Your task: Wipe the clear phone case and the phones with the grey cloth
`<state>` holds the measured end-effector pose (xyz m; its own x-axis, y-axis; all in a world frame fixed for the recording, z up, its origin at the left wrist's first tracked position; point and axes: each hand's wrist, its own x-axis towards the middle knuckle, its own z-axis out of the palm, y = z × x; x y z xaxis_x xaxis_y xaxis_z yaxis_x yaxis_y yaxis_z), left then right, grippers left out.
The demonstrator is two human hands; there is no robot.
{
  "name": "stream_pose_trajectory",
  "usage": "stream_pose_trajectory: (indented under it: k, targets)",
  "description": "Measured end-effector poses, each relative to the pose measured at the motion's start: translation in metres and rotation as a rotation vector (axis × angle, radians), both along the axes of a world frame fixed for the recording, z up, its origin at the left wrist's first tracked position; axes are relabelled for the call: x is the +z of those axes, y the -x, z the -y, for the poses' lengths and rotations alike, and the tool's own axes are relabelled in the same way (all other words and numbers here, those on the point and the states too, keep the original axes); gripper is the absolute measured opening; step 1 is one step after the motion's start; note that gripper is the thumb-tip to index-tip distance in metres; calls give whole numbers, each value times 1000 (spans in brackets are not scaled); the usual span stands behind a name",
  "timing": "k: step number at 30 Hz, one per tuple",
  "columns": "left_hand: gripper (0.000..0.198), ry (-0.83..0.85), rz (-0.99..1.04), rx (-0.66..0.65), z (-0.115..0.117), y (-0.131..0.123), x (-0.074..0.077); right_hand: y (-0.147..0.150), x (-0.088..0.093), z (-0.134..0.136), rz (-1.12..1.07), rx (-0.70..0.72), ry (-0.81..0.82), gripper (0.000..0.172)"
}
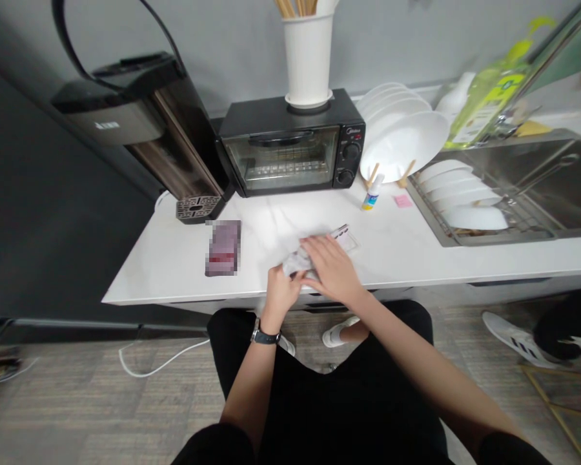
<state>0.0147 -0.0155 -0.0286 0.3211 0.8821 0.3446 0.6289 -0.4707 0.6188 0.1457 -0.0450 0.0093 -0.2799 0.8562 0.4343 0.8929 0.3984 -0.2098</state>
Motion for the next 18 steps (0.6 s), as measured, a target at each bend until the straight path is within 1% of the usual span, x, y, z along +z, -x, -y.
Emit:
stream_pose_trajectory:
  k: [3,5,6,8,10,11,12,13,14,16,17,18]
  targets:
    - [23,-2,13,-29,3,-4,4,-19,0,-10,-73,-187,-3,31]
    - [24,-4,19,-32,3,-5,4,-20,0,-14,-87,-234,-2,29]
    - [23,-5,17,-27,3,-4,4,-15,0,-13,-84,-213,-4,29]
    - [18,-4,5,-15,1,-1,2,-2,0,-10,-60,-96,-14,28]
    - [15,-2,-4,-11,1,1,0,5,-2,-7,-27,42,-22,35]
    - [15,1,-5,-15,1,2,-1,3,-3,-6,-18,73,-21,38]
    - [16,5,-1,-23,1,2,0,-2,-4,-6,-17,58,-16,38]
    - [17,9,6,-33,2,1,1,-9,-5,-7,-22,4,-7,34]
    - [20,12,16,-43,2,0,3,-17,-6,-9,-32,-75,0,31]
    - [25,17,37,-58,3,-3,6,-28,-7,-14,-47,-224,4,29]
    - [27,19,44,-60,3,-4,7,-29,-6,-15,-48,-266,2,30]
    - [27,21,47,-59,3,-4,7,-26,-5,-15,-43,-272,-2,30]
